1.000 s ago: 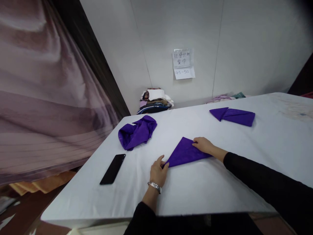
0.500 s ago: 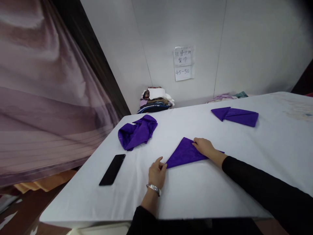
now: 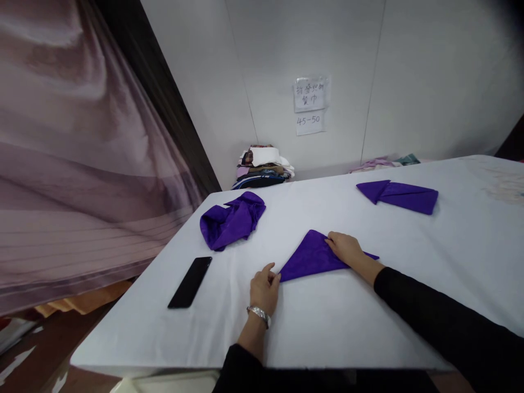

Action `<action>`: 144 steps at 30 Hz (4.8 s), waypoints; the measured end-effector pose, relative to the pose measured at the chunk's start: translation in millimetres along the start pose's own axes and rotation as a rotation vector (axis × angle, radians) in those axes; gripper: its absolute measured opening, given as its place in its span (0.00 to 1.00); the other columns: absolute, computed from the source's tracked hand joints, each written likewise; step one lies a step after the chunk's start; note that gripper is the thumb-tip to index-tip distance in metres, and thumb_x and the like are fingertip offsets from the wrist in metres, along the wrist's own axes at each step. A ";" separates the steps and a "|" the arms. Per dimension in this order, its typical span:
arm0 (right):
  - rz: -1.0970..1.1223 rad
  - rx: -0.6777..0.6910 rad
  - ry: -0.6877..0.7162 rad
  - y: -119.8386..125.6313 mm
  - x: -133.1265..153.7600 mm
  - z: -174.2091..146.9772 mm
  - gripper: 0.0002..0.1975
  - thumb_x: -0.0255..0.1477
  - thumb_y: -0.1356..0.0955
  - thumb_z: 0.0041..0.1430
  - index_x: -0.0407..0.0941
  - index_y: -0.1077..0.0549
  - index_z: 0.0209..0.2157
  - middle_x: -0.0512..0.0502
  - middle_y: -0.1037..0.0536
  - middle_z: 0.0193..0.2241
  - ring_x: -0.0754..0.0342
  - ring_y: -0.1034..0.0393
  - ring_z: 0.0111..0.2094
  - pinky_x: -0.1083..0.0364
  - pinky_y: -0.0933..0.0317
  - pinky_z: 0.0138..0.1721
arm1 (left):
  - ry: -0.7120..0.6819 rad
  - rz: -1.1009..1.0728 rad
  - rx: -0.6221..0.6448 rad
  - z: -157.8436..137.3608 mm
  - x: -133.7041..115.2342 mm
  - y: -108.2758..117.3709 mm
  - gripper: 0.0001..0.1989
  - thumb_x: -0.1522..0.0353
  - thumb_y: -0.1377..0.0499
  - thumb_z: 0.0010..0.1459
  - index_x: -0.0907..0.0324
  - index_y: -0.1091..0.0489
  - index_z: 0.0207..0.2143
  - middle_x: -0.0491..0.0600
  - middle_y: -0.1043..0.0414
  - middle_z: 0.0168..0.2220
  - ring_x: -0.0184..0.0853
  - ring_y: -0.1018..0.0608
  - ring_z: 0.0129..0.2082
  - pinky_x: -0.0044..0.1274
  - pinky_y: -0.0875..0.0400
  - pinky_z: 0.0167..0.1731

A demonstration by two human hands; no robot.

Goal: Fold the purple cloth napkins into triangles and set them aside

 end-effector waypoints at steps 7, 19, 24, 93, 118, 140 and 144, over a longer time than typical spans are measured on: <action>-0.030 -0.005 0.018 -1.9 0.4 1.4 0.13 0.35 0.45 0.63 0.45 0.33 0.35 0.43 0.25 0.34 0.49 0.30 0.35 0.54 0.46 0.29 | 0.017 0.059 -0.007 0.5 -0.2 -0.4 0.14 0.69 0.45 0.53 0.57 0.32 0.43 0.43 0.28 0.25 0.35 0.27 0.32 0.28 0.35 0.36; -0.070 -0.171 0.068 3.8 -4.0 -0.2 0.12 0.35 0.41 0.62 0.45 0.31 0.39 0.41 0.29 0.38 0.48 0.36 0.42 0.54 0.43 0.36 | 0.052 0.177 -0.002 0.8 -6.4 5.6 0.14 0.72 0.45 0.54 0.58 0.32 0.44 0.44 0.27 0.27 0.35 0.27 0.34 0.28 0.35 0.39; -0.076 -0.189 0.092 4.1 -2.5 -1.3 0.12 0.34 0.41 0.62 0.45 0.30 0.39 0.42 0.29 0.37 0.48 0.36 0.41 0.54 0.42 0.37 | -0.178 0.208 -0.042 6.5 -62.3 1.1 0.14 0.69 0.46 0.55 0.58 0.33 0.45 0.50 0.28 0.42 0.37 0.29 0.44 0.32 0.37 0.46; 0.547 0.021 0.121 8.3 -105.9 -68.4 0.13 0.42 0.35 0.52 0.48 0.30 0.32 0.44 0.38 0.57 0.45 0.58 0.62 0.40 0.67 0.58 | -0.335 0.565 0.450 41.3 -88.2 -107.4 0.38 0.47 0.68 0.57 0.62 0.56 0.62 0.50 0.61 0.65 0.40 0.59 0.64 0.38 0.62 0.60; 0.588 0.017 0.129 12.3 -107.9 -68.2 0.17 0.45 0.37 0.53 0.49 0.27 0.35 0.45 0.39 0.57 0.44 0.58 0.62 0.40 0.63 0.59 | -0.332 0.541 0.449 41.4 -87.2 -107.6 0.36 0.48 0.66 0.58 0.60 0.56 0.62 0.50 0.60 0.65 0.40 0.58 0.64 0.37 0.61 0.60; 0.663 0.106 0.181 14.2 -95.7 -66.6 0.17 0.47 0.37 0.53 0.47 0.30 0.28 0.47 0.41 0.59 0.45 0.62 0.62 0.44 0.64 0.59 | -0.342 0.553 0.423 43.3 -85.4 -108.5 0.39 0.47 0.68 0.57 0.62 0.54 0.62 0.50 0.59 0.64 0.40 0.57 0.63 0.37 0.61 0.60; 0.595 0.109 0.191 12.3 -96.7 -68.6 0.18 0.47 0.38 0.54 0.47 0.30 0.30 0.44 0.41 0.59 0.45 0.61 0.62 0.43 0.69 0.60 | -0.343 0.548 0.422 43.2 -85.6 -108.2 0.39 0.47 0.68 0.57 0.63 0.53 0.62 0.50 0.59 0.64 0.40 0.57 0.63 0.37 0.61 0.60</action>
Point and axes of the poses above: each hand's wrist, its own z-axis towards the middle knuckle, its own y-axis out of the back of the hand, x = y × z, the point moved 7 cm from there along z, towards the middle knuckle
